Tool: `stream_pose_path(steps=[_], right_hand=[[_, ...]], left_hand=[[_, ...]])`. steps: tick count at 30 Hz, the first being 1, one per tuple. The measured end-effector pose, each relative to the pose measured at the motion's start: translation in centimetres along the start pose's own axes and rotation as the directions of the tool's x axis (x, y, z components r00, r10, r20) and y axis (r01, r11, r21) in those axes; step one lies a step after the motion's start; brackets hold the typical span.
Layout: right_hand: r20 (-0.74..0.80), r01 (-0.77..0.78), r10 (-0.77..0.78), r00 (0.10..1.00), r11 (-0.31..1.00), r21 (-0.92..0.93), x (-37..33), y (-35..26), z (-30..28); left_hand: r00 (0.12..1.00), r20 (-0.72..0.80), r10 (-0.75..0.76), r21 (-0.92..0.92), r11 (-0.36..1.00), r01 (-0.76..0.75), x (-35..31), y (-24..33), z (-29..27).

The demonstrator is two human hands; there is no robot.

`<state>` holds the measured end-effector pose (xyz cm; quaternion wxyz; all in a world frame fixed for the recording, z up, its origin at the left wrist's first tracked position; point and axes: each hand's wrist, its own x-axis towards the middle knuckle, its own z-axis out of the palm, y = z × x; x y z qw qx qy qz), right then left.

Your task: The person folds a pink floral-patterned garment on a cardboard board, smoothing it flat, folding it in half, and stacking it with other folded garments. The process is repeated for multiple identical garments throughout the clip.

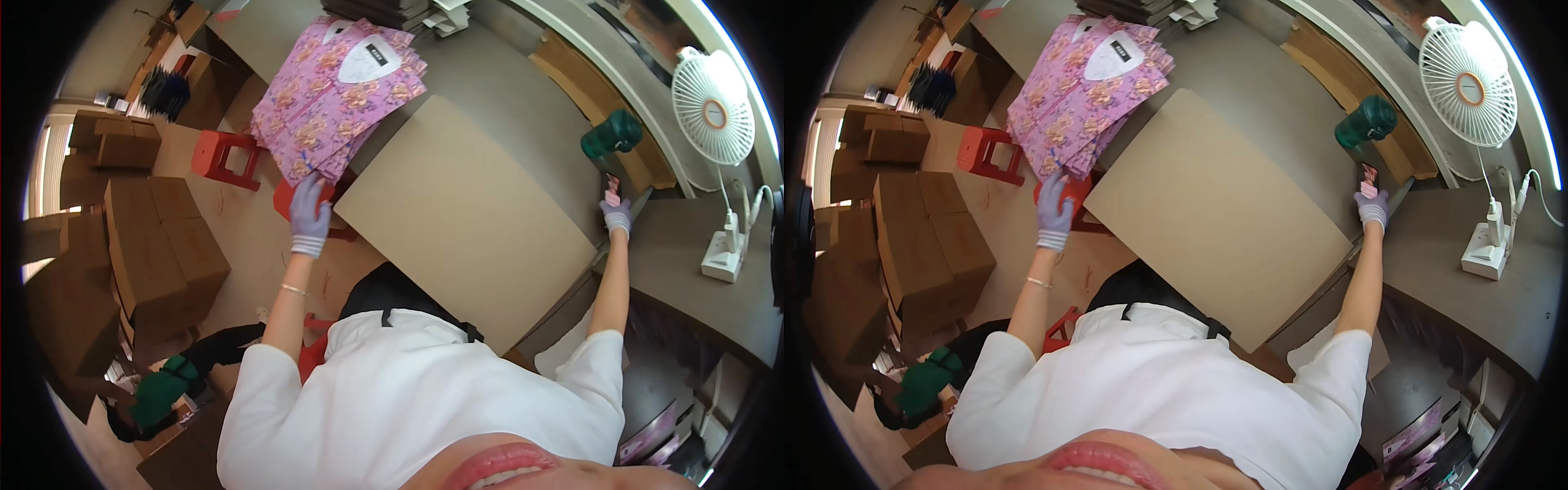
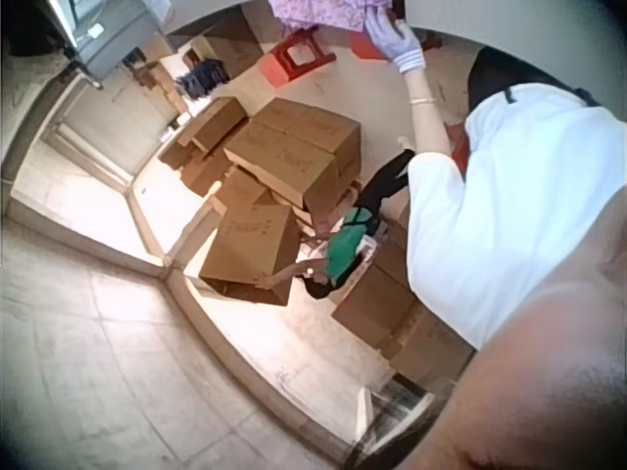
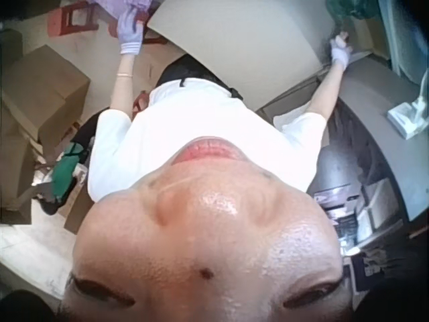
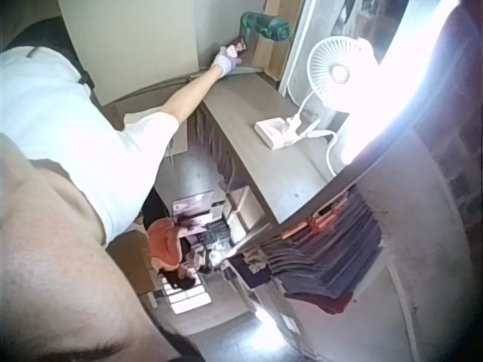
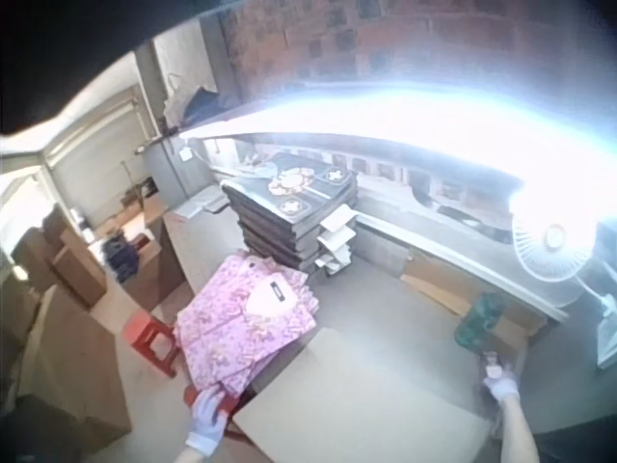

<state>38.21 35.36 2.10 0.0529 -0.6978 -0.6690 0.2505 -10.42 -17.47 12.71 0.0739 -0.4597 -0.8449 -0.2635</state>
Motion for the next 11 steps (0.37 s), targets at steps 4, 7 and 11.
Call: stream_pose_path(steps=[4, 7, 11], right_hand=[[0.225, -0.173, 0.048, 0.973, 0.797, 0.578, -5.0, 2.0, 0.3], [0.419, -0.319, -0.034, 0.907, 0.595, 0.738, -12.7, 2.7, 0.6], [0.326, -0.299, 0.025, 0.945, 0.474, 0.828, -28.2, -6.7, 0.9]], left_hand=[[0.993, 0.040, 0.107, 0.131, 0.985, -0.112, 2.3, 0.9, 1.5], [0.979, 0.025, 0.204, -0.228, 0.954, -0.193, 4.5, 0.9, 3.1], [0.831, 0.540, 0.133, -0.620, 0.731, 0.285, 3.9, 6.5, 5.8]])
